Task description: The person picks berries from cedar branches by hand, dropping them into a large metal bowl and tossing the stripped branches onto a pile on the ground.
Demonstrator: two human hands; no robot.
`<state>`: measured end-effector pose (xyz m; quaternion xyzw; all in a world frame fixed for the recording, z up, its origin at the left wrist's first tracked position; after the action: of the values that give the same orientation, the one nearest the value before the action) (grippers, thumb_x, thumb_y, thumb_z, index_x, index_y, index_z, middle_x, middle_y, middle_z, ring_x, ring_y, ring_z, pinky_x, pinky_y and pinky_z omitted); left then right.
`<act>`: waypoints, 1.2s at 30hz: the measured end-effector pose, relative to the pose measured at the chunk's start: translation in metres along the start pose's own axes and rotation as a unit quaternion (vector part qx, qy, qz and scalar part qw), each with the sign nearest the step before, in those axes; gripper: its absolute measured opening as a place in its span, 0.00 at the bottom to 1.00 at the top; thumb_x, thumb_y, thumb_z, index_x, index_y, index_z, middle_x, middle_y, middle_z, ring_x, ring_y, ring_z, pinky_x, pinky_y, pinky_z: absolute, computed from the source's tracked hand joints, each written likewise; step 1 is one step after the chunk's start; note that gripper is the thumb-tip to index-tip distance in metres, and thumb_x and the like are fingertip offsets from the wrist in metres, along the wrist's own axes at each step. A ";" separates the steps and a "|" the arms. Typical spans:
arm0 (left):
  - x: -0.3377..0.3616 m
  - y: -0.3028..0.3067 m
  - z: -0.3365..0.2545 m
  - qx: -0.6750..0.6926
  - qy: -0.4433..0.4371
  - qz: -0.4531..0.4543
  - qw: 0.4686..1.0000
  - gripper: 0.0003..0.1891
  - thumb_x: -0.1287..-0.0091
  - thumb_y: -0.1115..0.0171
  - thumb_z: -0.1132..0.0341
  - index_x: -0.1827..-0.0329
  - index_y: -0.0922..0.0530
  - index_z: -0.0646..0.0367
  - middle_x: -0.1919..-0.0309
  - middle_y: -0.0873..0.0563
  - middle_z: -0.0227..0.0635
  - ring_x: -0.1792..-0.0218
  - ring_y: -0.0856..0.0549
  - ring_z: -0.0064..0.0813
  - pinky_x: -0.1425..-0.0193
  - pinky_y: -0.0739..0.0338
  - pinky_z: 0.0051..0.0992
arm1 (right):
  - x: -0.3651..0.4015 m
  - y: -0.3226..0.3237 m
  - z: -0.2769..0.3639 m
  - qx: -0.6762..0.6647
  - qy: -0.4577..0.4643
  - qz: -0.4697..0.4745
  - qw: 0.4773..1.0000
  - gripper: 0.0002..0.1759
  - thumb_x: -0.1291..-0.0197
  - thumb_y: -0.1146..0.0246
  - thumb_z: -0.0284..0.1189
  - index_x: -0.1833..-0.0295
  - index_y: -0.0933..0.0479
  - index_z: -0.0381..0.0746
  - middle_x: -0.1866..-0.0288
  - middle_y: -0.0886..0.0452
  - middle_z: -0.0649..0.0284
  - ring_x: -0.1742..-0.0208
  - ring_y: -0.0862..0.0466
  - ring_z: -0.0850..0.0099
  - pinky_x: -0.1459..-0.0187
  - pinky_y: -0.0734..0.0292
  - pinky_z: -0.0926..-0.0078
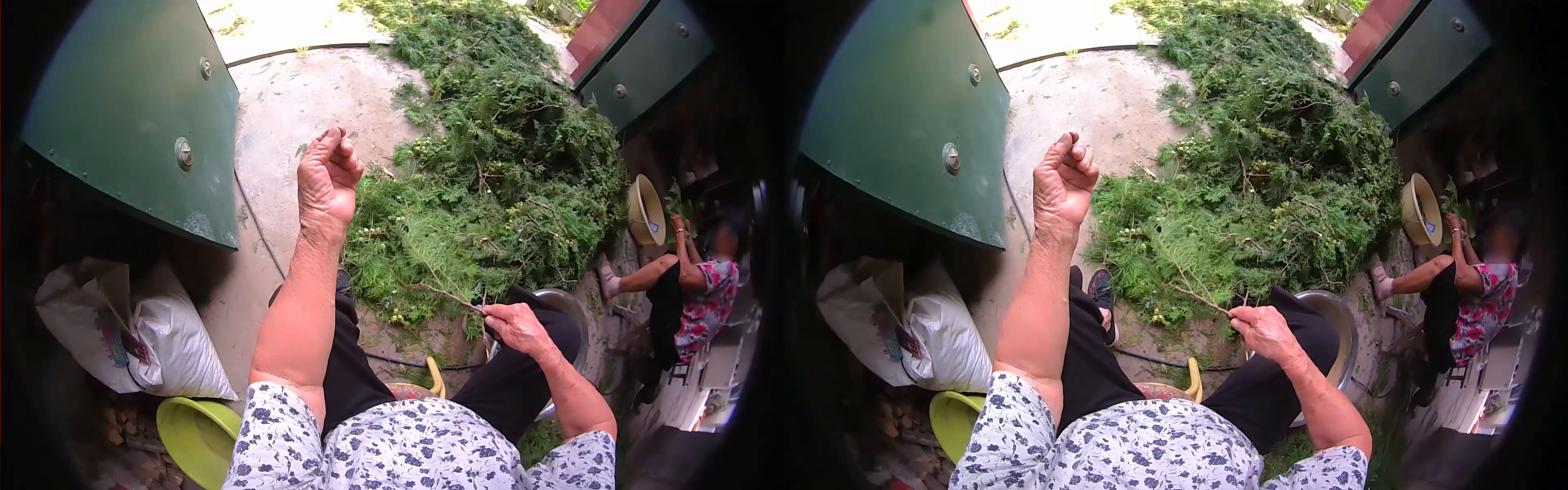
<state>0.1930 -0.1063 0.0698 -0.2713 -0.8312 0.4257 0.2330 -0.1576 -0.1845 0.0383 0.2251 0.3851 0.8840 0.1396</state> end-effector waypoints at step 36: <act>-0.006 0.006 0.008 -0.010 0.040 -0.028 0.999 0.07 0.37 0.40 0.65 0.64 0.25 0.59 0.79 0.24 0.27 0.80 0.27 0.20 0.75 0.32 0.20 | -0.153 -0.111 -0.109 -0.462 -0.265 -0.137 0.835 0.10 0.40 0.43 0.29 0.56 0.24 0.34 0.68 0.20 0.63 0.73 0.19 0.74 0.71 0.22 0.76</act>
<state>0.1942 -0.1123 0.0593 -0.2671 -0.8329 0.3995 0.2747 -0.0733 -0.2424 -0.1549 0.3052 -0.0932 0.8373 0.4440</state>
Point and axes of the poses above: each hand's wrist, its own x-axis away from the middle knuckle, its own y-axis out of the back of the hand, z = x × y, the point moved 3 cm from there along -x, towards the middle knuckle
